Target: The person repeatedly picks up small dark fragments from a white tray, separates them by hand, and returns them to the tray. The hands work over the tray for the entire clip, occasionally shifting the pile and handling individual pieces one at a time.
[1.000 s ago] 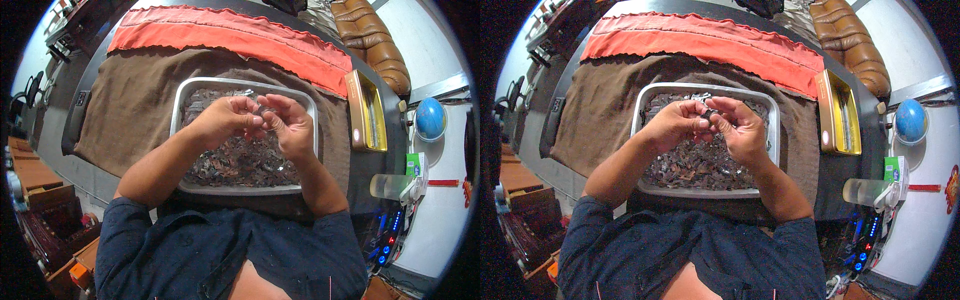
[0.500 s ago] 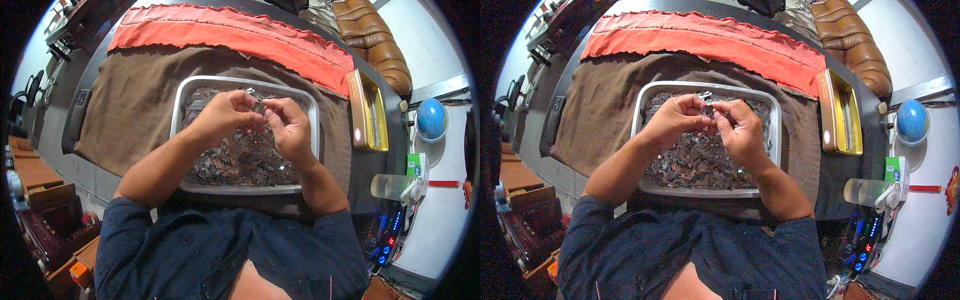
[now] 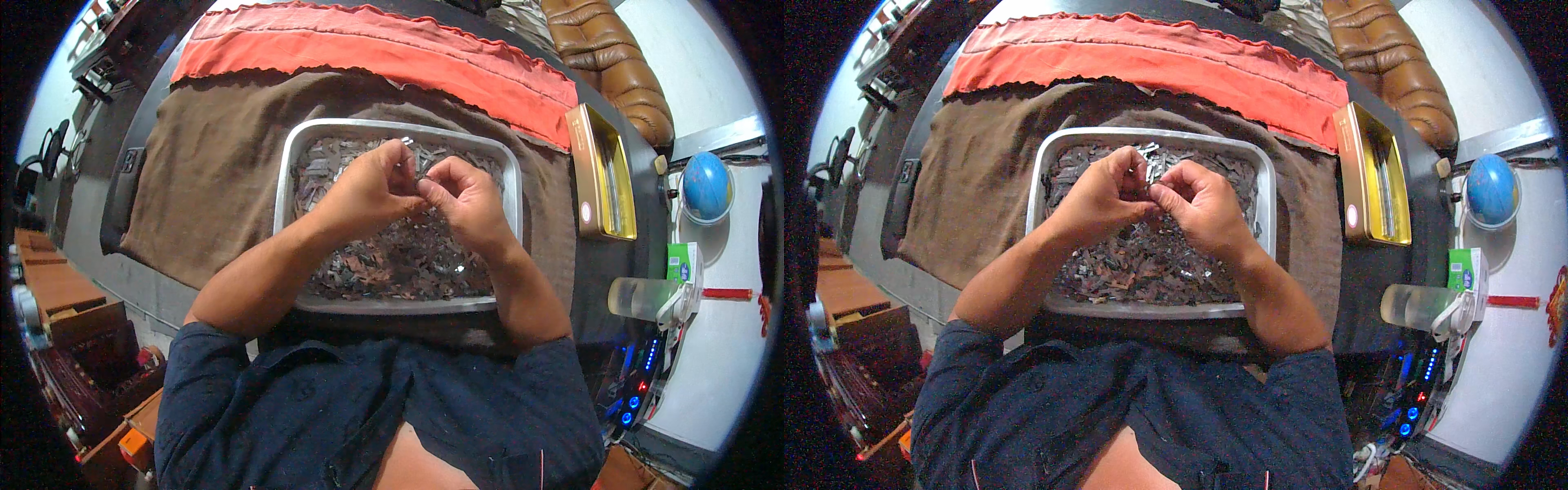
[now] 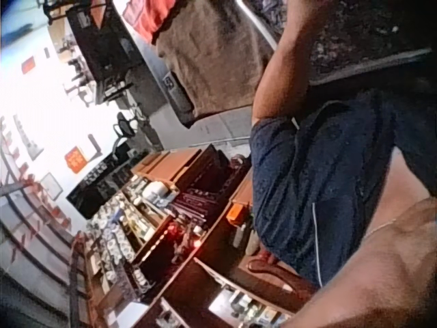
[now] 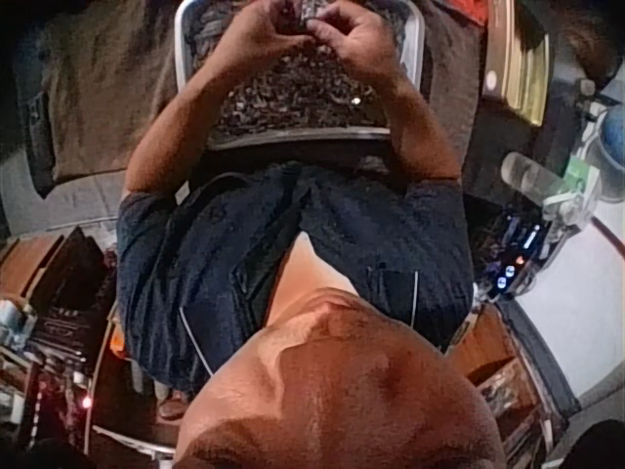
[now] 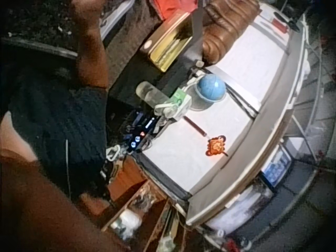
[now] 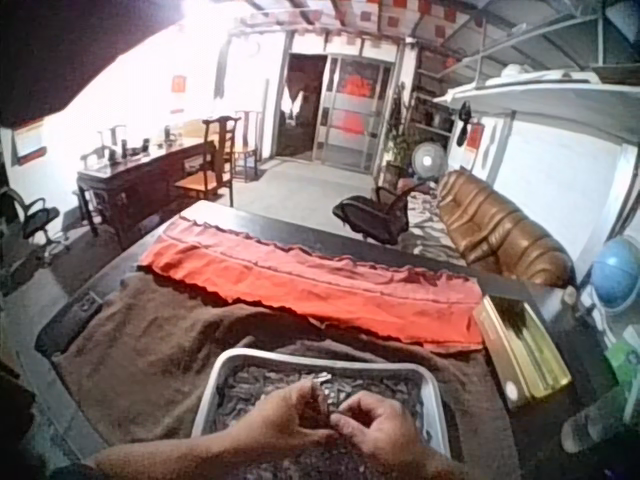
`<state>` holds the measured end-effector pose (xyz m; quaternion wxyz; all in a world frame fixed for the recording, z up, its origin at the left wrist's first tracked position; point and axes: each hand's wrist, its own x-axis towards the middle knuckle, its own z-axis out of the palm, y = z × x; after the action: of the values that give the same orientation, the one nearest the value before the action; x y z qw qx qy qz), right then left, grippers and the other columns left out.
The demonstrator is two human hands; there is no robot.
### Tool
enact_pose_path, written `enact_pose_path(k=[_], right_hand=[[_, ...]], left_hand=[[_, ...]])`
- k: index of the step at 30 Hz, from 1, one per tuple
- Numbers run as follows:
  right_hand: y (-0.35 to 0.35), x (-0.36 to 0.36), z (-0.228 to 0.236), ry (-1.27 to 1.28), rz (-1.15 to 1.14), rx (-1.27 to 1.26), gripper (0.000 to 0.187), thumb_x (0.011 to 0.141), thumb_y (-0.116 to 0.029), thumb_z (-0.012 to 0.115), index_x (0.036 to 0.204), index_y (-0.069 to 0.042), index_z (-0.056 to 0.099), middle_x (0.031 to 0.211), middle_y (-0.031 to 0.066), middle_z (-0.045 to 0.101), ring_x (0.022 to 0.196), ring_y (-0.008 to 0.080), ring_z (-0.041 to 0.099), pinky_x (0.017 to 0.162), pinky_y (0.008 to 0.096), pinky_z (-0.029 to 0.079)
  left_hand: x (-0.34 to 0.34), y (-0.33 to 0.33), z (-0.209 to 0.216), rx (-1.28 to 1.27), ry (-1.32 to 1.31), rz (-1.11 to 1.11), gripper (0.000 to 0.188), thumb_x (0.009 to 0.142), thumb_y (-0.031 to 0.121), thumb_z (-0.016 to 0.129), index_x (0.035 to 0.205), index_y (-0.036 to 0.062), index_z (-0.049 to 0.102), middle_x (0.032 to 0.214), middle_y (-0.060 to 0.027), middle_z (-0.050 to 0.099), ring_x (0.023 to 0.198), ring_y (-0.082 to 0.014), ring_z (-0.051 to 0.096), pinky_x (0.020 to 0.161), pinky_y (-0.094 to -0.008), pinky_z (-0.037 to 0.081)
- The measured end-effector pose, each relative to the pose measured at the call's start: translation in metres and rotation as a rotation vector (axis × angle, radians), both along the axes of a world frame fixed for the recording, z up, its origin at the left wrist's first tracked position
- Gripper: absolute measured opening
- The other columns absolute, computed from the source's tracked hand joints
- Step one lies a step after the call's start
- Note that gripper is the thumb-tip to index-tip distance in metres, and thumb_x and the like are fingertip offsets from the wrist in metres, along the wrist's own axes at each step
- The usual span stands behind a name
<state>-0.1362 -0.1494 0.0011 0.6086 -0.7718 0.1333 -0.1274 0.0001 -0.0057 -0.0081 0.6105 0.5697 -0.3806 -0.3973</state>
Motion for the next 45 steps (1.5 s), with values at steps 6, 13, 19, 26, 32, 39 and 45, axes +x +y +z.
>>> enact_pose_path(k=[6,13,19,26,32,39,45], right_hand=[[-0.001,0.000,-0.003,-0.123,-0.223,-0.427,0.027,0.103,-0.023,0.062,0.086,-0.003,0.061,0.074,0.0038,0.057,0.069,0.0113,0.053,0.064,0.0281,0.045],[-0.001,0.005,0.002,-0.287,-0.330,-0.131,0.028,0.093,-0.023,0.076,0.105,-0.002,0.062,0.084,0.0017,0.061,0.068,0.0091,0.052,0.063,0.0272,0.047],[0.011,-0.003,0.013,-0.199,-0.056,-0.536,0.055,0.074,-0.011,0.084,0.124,-0.002,0.061,0.099,0.0083,0.060,0.069,0.0152,0.054,0.064,0.0305,0.050],[0.011,-0.003,0.011,-0.176,-0.079,-0.679,0.053,0.072,-0.008,0.084,0.120,-0.002,0.063,0.097,0.0108,0.061,0.067,0.0178,0.057,0.061,0.0327,0.051],[0.009,-0.005,0.009,-0.168,-0.099,-0.618,0.047,0.077,-0.011,0.083,0.119,-0.001,0.065,0.097,0.0094,0.062,0.062,0.0148,0.056,0.056,0.0293,0.048],[0.007,-0.003,0.006,-0.204,-0.109,-0.582,0.048,0.079,-0.010,0.081,0.123,-0.002,0.064,0.099,0.0081,0.064,0.063,0.0124,0.057,0.057,0.0265,0.049],[0.010,-0.004,0.010,-0.174,-0.081,-0.509,0.049,0.081,-0.009,0.078,0.126,-0.002,0.062,0.100,0.0080,0.063,0.067,0.0105,0.058,0.059,0.0252,0.050]], left_hand=[[0.003,0.000,-0.002,0.009,0.161,-0.052,0.034,0.083,-0.004,0.078,0.093,0.0043,0.046,0.078,-0.0049,0.063,0.075,-0.0141,0.069,0.063,-0.0277,0.056],[0.007,0.002,0.004,0.024,0.270,-0.020,0.031,0.085,-0.001,0.078,0.093,0.0048,0.048,0.084,-0.0105,0.070,0.078,-0.0178,0.073,0.065,-0.0270,0.057],[0.009,0.000,-0.002,-0.041,0.329,0.104,0.027,0.085,-0.001,0.077,0.090,0.0043,0.051,0.080,-0.0098,0.070,0.078,-0.0145,0.071,0.065,-0.0253,0.056],[0.011,-0.001,-0.007,0.027,0.144,0.082,0.024,0.086,0.001,0.077,0.090,0.0035,0.053,0.081,-0.0104,0.071,0.079,-0.0154,0.071,0.067,-0.0254,0.056],[0.008,0.000,-0.004,-0.083,0.388,0.030,0.019,0.088,0.003,0.074,0.092,0.0036,0.055,0.085,-0.0095,0.071,0.076,-0.0146,0.069,0.070,-0.0264,0.056],[0.013,0.003,-0.003,-0.058,0.509,-0.012,0.019,0.090,0.002,0.071,0.100,0.0041,0.055,0.090,-0.0095,0.071,0.081,-0.0148,0.068,0.074,-0.0281,0.056],[0.012,0.002,-0.003,-0.092,0.474,-0.010,0.024,0.089,-0.002,0.072,0.102,0.0037,0.053,0.088,-0.0093,0.070,0.083,-0.0150,0.069,0.074,-0.0290,0.057]])
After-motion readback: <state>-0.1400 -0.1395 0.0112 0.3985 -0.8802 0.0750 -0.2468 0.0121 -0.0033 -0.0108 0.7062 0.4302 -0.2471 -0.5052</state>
